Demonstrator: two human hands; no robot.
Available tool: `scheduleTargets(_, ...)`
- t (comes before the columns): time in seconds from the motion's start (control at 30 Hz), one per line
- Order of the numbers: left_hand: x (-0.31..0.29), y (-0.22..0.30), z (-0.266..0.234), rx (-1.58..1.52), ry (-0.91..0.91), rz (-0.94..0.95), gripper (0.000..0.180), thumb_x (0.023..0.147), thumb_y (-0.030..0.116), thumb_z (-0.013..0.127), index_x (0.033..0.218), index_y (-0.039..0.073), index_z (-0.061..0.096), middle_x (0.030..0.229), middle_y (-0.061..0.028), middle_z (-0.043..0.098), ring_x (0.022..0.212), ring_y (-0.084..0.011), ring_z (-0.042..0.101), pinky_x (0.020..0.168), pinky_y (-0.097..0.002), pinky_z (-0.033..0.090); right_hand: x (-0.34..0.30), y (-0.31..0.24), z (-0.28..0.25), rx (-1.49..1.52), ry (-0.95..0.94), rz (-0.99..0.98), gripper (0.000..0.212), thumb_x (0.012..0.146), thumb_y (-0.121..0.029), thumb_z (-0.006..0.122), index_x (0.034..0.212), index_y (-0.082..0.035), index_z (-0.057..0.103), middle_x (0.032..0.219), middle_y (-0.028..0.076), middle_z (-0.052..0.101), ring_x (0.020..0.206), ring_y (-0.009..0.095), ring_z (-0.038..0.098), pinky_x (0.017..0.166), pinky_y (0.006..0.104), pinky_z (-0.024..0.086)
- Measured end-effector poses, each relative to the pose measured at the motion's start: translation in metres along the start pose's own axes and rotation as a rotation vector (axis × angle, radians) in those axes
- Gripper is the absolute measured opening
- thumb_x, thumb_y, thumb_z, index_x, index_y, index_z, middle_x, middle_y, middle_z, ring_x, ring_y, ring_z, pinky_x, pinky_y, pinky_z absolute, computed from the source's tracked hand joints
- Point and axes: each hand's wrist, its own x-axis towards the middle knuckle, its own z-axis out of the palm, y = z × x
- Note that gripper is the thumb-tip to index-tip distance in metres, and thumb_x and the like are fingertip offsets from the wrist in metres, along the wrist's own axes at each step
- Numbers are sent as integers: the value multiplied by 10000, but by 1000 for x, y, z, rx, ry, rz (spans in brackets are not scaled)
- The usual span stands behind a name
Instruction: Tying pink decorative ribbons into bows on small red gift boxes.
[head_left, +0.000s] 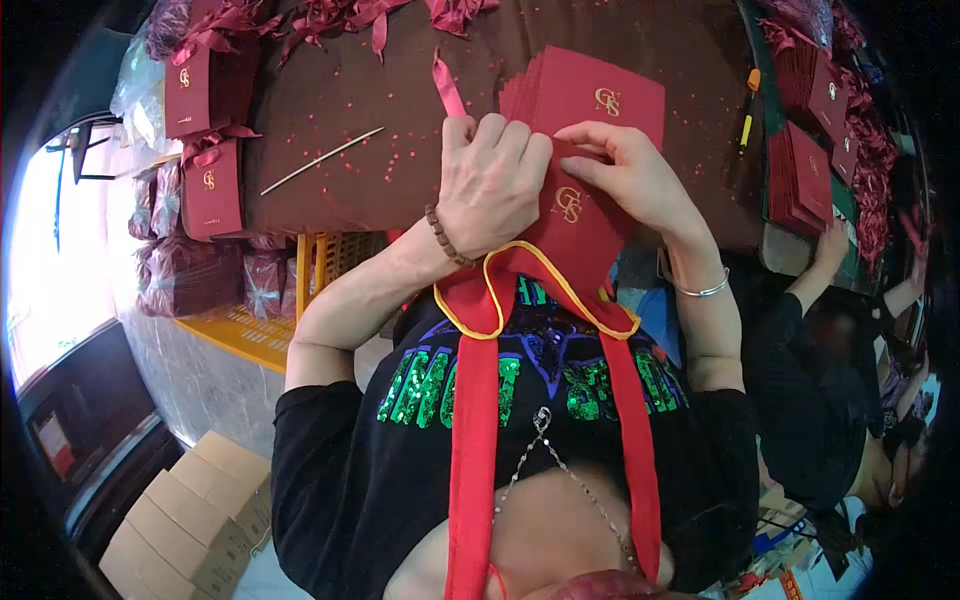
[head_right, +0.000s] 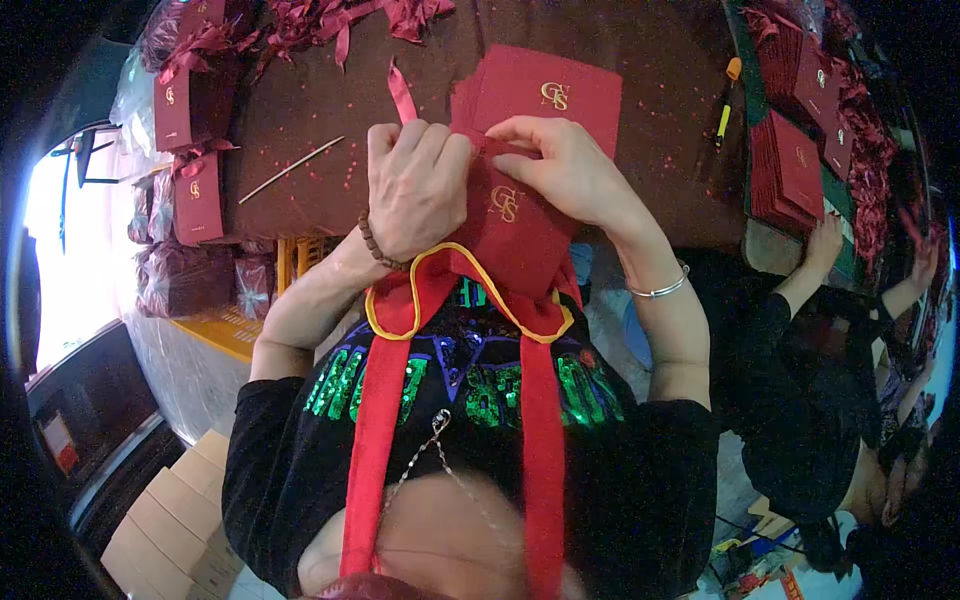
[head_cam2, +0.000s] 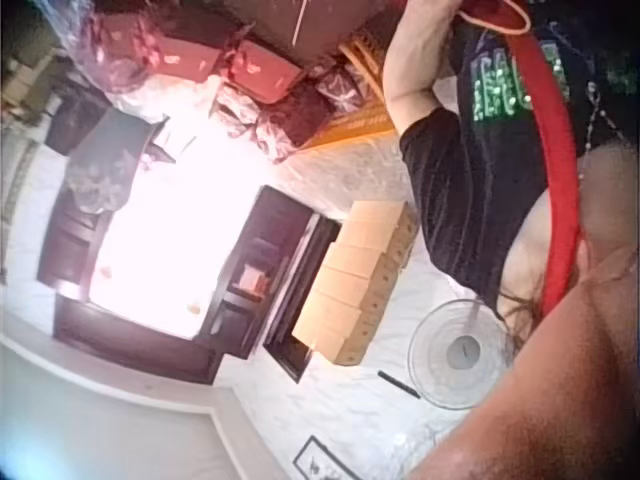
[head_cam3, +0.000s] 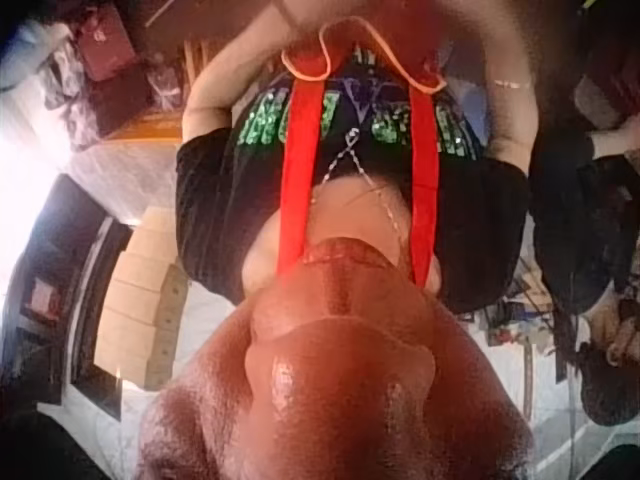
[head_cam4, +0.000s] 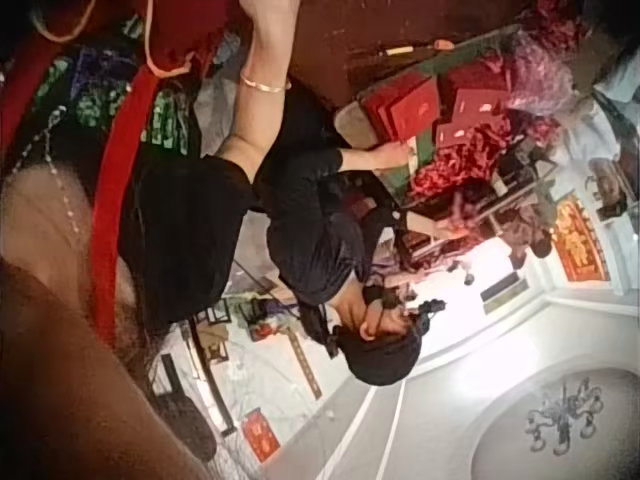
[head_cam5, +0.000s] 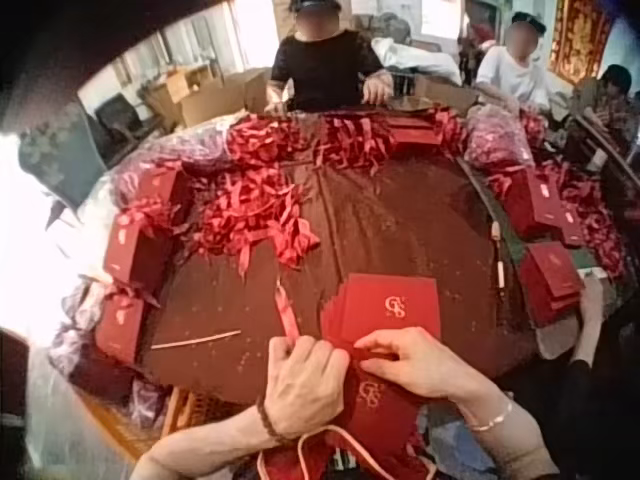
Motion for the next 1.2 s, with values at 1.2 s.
scheduleTargets(1.2,62,-70,-24,-783,-773,-44,135,842,186,629,901,68,660,1139,-81,568,1058,-233,510,906,-352,405,-25,-35,18,-442,203,-134,259,788,-233,660,985,-67,628,876,139,671,811,315,649,711,384,507)
